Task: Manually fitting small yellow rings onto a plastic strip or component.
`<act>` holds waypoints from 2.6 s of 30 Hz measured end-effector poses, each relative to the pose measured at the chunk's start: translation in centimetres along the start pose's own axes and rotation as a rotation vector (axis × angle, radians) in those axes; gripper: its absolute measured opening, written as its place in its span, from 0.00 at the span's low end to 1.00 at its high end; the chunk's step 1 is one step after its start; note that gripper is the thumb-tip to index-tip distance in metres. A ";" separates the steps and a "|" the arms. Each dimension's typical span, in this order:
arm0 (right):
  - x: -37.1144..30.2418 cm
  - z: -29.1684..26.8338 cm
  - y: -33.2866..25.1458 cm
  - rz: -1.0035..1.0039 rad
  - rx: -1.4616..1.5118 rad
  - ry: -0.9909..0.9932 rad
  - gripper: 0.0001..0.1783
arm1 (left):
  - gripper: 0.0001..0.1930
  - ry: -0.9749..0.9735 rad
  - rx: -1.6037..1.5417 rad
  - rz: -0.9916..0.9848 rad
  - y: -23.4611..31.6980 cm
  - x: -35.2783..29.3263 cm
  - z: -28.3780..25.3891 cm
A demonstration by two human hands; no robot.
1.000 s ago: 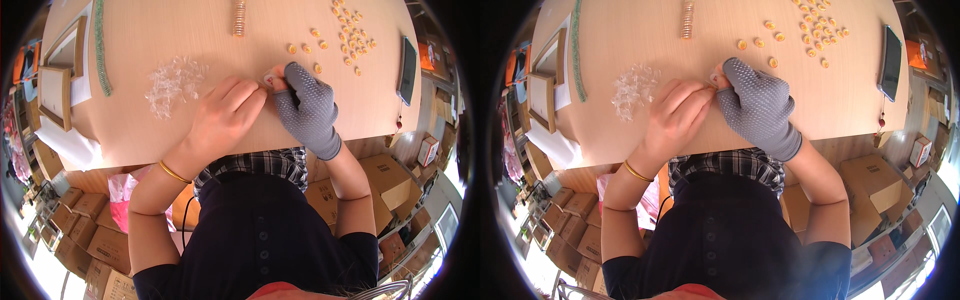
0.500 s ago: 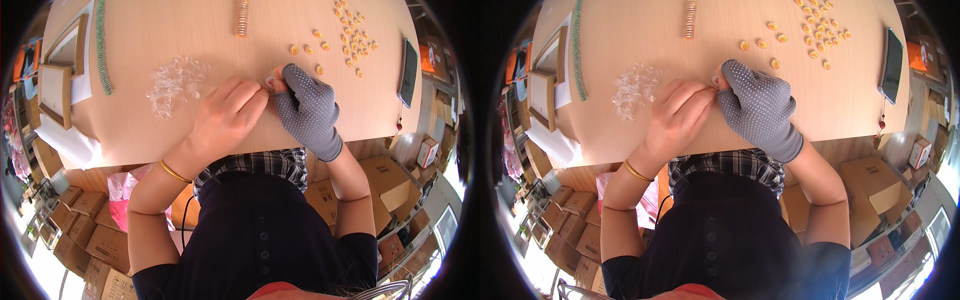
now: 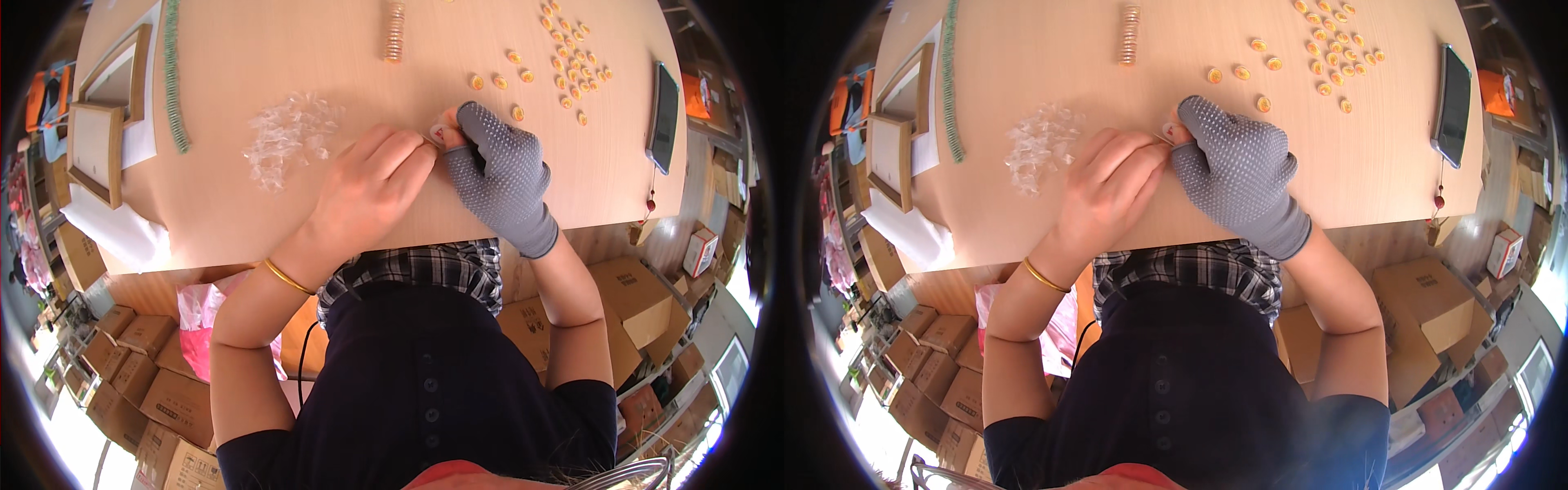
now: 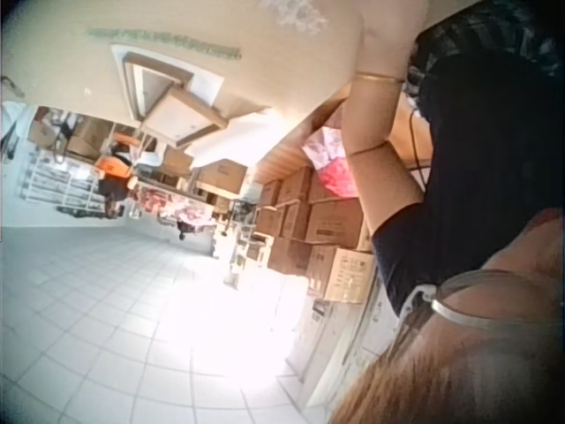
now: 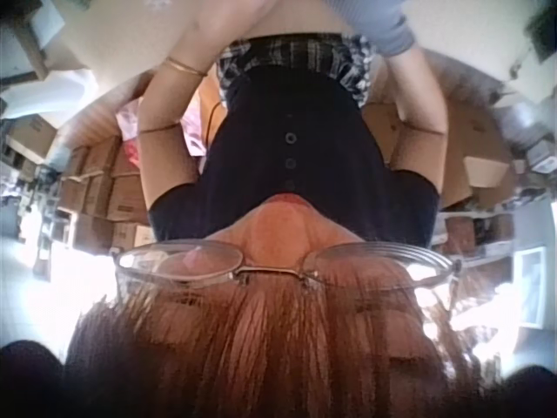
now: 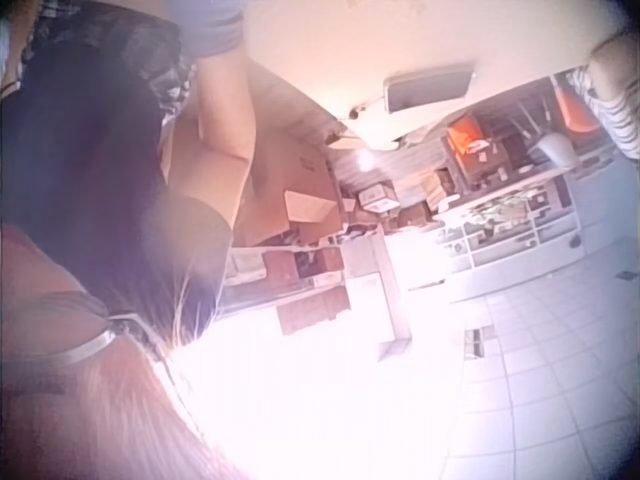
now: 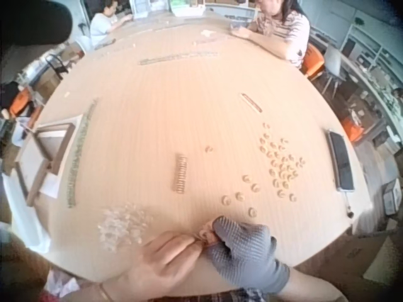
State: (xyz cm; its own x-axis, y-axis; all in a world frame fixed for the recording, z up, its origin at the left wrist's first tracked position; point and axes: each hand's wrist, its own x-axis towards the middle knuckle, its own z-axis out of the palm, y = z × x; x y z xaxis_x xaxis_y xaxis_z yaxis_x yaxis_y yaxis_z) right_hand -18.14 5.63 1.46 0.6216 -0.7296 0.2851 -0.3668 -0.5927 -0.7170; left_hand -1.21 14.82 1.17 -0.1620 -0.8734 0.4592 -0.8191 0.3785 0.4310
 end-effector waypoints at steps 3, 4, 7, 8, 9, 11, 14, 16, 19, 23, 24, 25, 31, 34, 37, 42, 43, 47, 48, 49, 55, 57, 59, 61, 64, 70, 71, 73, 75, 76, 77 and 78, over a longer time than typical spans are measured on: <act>-0.1 -0.6 -0.2 0.103 0.111 0.036 0.02 | 0.12 0.001 -0.011 -0.009 0.1 0.1 -0.1; -0.2 -0.8 -0.4 0.151 0.158 0.054 0.02 | 0.11 0.010 -0.017 -0.021 0.2 0.1 -0.1; -0.7 -1.4 -0.8 0.191 0.220 0.288 0.02 | 0.11 0.020 -0.010 -0.023 0.2 0.1 -0.1; -1.0 -1.4 -0.9 0.191 0.263 0.345 0.03 | 0.11 0.021 -0.003 -0.016 0.3 0.0 -0.1; -1.0 -1.5 -0.6 0.191 0.305 0.403 0.05 | 0.10 0.014 -0.010 -0.022 0.2 0.3 -0.2; -1.0 -2.0 -0.5 0.187 0.391 0.521 0.07 | 0.07 0.000 -0.023 -0.030 0.3 0.8 -0.3; -0.7 -2.2 -0.7 0.209 0.514 0.646 0.07 | 0.05 -0.054 -0.024 -0.044 0.3 1.1 0.5; -0.5 -2.2 -0.1 0.214 0.568 0.695 0.06 | 0.05 -0.039 -0.014 -0.013 0.4 2.1 2.0; -0.3 -2.5 0.9 0.210 0.567 0.717 0.06 | 0.07 -0.090 -0.087 -0.178 1.5 4.8 3.2; -0.3 -2.5 1.5 0.222 0.591 0.746 0.06 | 0.11 0.064 -0.227 -0.277 0.0 5.8 4.0; -0.3 -2.7 1.5 0.229 0.616 0.759 0.06 | 0.11 0.072 -0.251 -0.359 -0.5 5.7 3.7; -0.3 -2.7 1.5 0.238 0.646 0.767 0.06 | 0.12 0.078 -0.272 -0.446 -1.0 5.2 2.8; 0.1 -2.2 2.1 0.234 0.669 0.640 0.06 | 0.14 0.184 0.041 -0.427 -3.4 5.2 0.6; -0.1 -1.6 2.0 0.188 0.504 0.600 0.06 | 0.11 0.183 0.013 -0.446 -4.5 5.3 1.0; 0.1 -1.3 2.6 0.212 0.540 0.570 0.06 | 0.07 0.226 -0.036 -0.441 -4.9 5.4 1.3; 0.0 -1.6 2.6 0.206 0.480 0.554 0.06 | 0.07 0.236 0.032 -0.333 -4.5 5.1 0.7; 0.0 -1.6 2.7 0.203 0.468 0.552 0.06 | 0.08 0.232 0.038 -0.319 -4.4 5.1 0.5; 0.0 -1.4 2.9 0.207 0.480 0.537 0.06 | 0.10 0.272 0.090 -0.259 -4.5 4.4 0.6; -0.1 -1.4 2.9 0.188 0.461 0.533 0.06 | 0.11 0.285 0.054 -0.285 -4.2 4.2 0.5; 0.0 -1.4 2.7 0.164 0.452 0.530 0.05 | 0.12 0.300 0.028 -0.309 -3.6 4.2 0.3; -0.4 -1.9 1.7 0.128 0.456 0.488 0.05 | 0.07 0.139 -0.237 -0.431 1.9 1.6 0.2; -0.6 -1.4 1.5 0.124 0.379 0.453 0.06 | 0.06 0.087 -0.158 -0.314 3.1 0.7 0.3; -0.5 -1.0 1.5 0.047 0.261 0.438 0.05 | 0.05 0.087 -0.119 -0.303 2.8 0.4 1.0; -0.9 -1.0 0.7 -0.002 0.181 0.374 0.05 | 0.04 0.077 -0.090 -0.298 2.9 -0.1 0.9; -1.7 -1.1 0.2 -0.055 0.094 0.315 0.04 | 0.05 0.061 -0.086 -0.294 3.3 -0.1 0.5; -2.5 -1.5 -0.7 0.136 0.132 0.206 0.04 | 0.06 0.030 -0.193 -0.245 1.1 -1.4 -0.4; -2.6 -1.4 -0.8 0.128 0.121 0.187 0.04 | 0.06 0.009 -0.224 -0.279 1.0 -1.6 -0.4; -2.4 -1.3 -0.8 0.094 0.106 0.154 0.05 | 0.07 -0.008 -0.270 -0.325 1.0 -1.7 -0.5; -2.4 -0.8 -0.5 0.063 0.088 0.151 0.06 | 0.07 -0.008 -0.318 -0.354 1.1 -1.7 -0.5; -2.5 -0.5 -0.4 0.047 0.078 0.150 0.06 | 0.07 0.000 -0.321 -0.367 1.3 -1.6 -0.7; -2.5 -0.5 -0.4 0.016 0.055 0.138 0.05 | 0.08 0.008 -0.323 -0.380 1.6 -1.6 -1.0; -2.4 -0.6 -0.7 -0.015 0.034 0.126 0.05 | 0.08 0.016 -0.324 -0.394 1.7 -1.6 -1.3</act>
State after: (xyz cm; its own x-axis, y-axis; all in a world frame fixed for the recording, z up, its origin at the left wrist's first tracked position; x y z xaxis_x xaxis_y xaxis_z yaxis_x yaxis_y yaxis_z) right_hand -19.76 7.57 1.66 0.5342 -0.7589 0.3725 -0.3330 -0.5939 -0.7324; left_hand -1.61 17.24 2.20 0.1353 -0.9652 0.2240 -0.6034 0.0990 0.7913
